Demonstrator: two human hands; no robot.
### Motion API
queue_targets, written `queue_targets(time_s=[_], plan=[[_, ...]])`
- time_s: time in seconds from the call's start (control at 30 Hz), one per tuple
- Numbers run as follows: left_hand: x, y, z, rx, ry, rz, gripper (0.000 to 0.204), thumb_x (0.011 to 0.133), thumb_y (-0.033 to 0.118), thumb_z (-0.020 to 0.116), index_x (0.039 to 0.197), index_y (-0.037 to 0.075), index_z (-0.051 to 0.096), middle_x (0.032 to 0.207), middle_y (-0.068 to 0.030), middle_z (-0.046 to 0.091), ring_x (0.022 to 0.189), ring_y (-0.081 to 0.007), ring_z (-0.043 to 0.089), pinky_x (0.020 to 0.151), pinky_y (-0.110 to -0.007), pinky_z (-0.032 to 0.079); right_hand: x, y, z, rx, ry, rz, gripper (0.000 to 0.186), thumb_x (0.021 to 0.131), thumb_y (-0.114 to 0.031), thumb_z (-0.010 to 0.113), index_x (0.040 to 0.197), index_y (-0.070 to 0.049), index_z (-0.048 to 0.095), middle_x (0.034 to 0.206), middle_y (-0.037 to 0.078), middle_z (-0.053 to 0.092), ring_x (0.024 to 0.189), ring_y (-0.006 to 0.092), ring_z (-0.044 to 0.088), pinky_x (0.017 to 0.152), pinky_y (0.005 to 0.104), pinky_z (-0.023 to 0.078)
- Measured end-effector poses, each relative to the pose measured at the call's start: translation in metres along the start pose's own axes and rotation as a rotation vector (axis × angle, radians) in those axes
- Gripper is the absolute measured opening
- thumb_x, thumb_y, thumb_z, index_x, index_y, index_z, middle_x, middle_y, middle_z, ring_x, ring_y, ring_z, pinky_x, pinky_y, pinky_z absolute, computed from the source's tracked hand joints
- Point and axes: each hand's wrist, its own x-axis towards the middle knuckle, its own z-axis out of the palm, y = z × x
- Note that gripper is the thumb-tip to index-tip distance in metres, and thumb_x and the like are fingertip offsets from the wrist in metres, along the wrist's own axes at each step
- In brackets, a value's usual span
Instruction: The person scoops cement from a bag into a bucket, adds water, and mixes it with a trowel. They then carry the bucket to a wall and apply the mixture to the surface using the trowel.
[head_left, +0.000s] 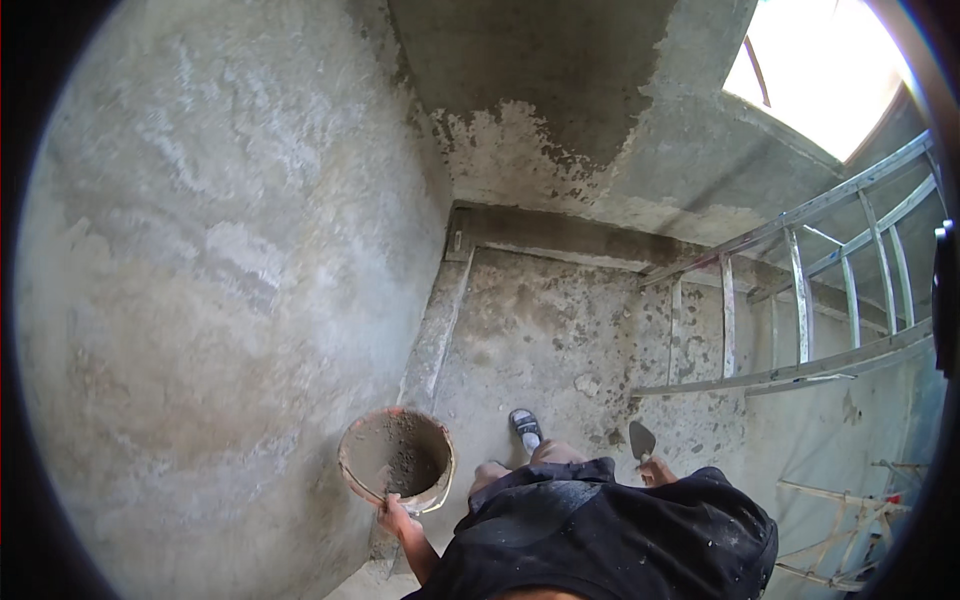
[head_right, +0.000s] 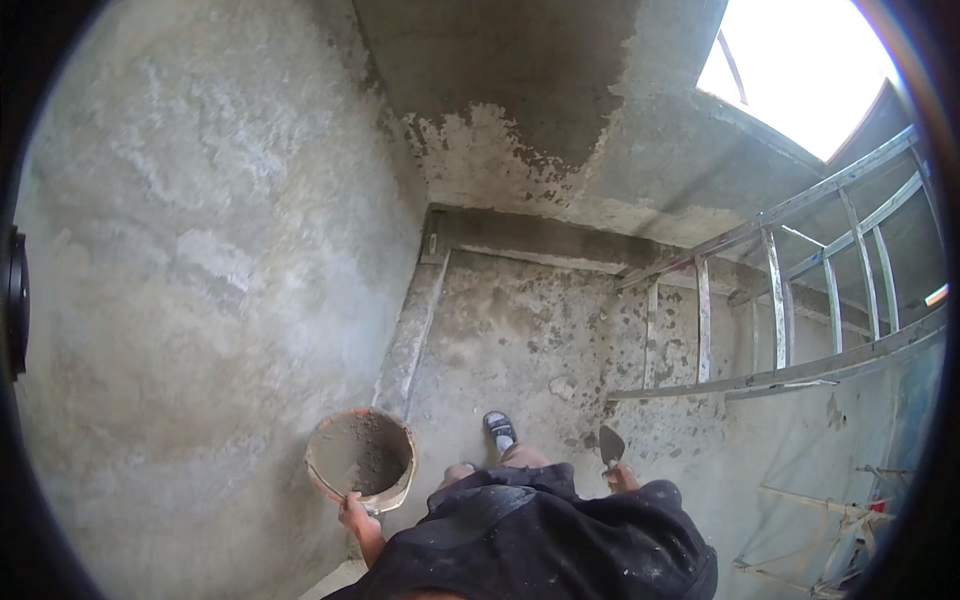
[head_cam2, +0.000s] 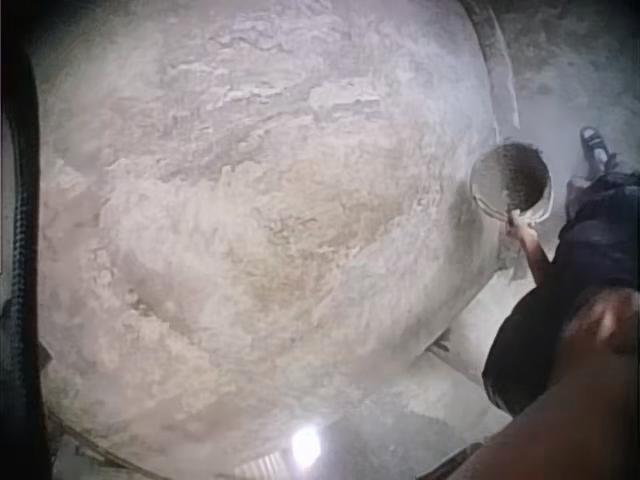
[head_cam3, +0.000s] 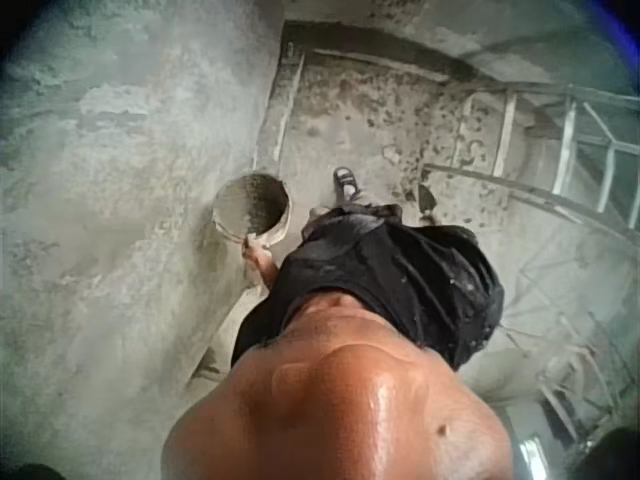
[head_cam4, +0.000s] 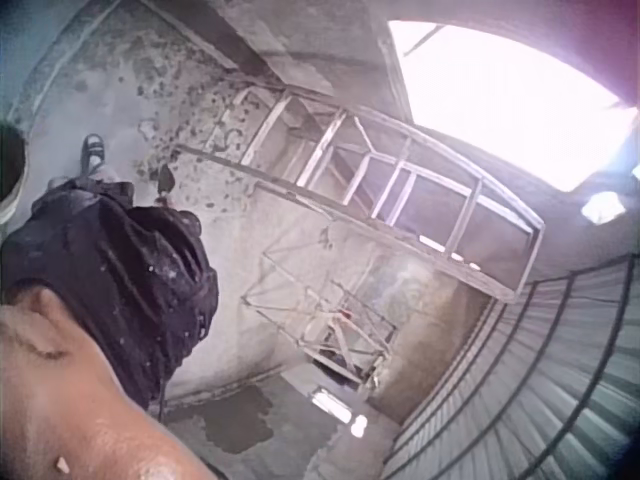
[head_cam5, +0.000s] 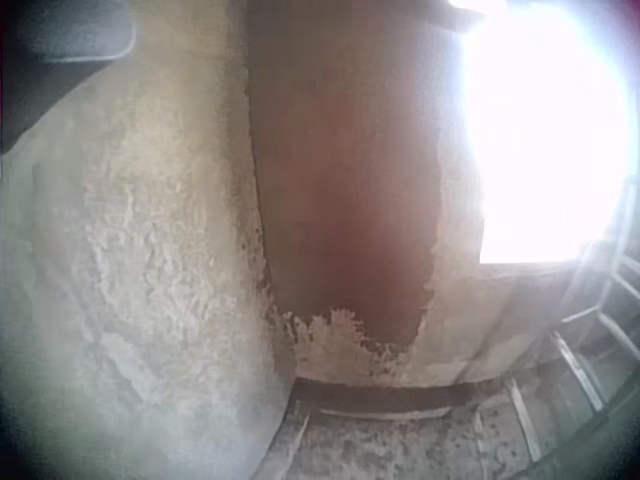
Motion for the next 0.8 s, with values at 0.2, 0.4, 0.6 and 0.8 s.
queue_targets(time_s=[0.2,0.4,0.6,0.8], plan=[[-0.035,-0.059,-0.123,0.032,0.174,-0.157,0.032,0.066,0.015,0.060,0.087,-0.010,0.062,0.081,-0.0140,0.061,0.073,-0.0240,0.057,0.065,-0.035,0.046,0.123,-0.008,0.054,-0.338,0.192,0.529,0.017,0.072,-0.023,0.066,0.074,-0.007,0.059,0.055,0.005,0.051,0.047,0.0172,0.049,0.041,0.0355,0.038],[-0.064,-0.139,-0.248,-0.185,0.353,-0.247,0.023,0.070,0.016,0.059,0.074,-0.007,0.058,0.062,-0.0063,0.052,0.049,-0.0148,0.046,0.045,-0.030,0.036,0.119,-0.219,0.117,-0.368,0.011,0.045,0.025,0.072,-0.021,0.068,0.086,-0.002,0.059,0.057,0.007,0.056,0.045,0.0198,0.053,0.041,0.0358,0.043],[-0.129,-0.204,-0.354,-0.185,0.540,-0.348,0.029,0.075,0.021,0.056,0.084,-0.005,0.067,0.070,-0.0133,0.062,0.059,-0.0213,0.055,0.050,-0.036,0.045,0.082,-0.267,0.242,-0.401,-0.128,-0.053,0.031,0.072,-0.023,0.067,0.089,0.001,0.057,0.063,0.007,0.058,0.048,0.0182,0.054,0.041,0.0340,0.043],[-0.141,-0.249,-0.422,-0.252,0.888,-0.441,0.017,0.070,0.014,0.061,0.067,-0.003,0.064,0.059,-0.0052,0.057,0.052,-0.0126,0.051,0.049,-0.028,0.040,0.107,-0.187,0.292,-0.582,-0.354,0.049,0.025,0.073,-0.018,0.068,0.062,-0.002,0.053,0.051,0.008,0.050,0.041,0.0205,0.051,0.038,0.0366,0.042]])
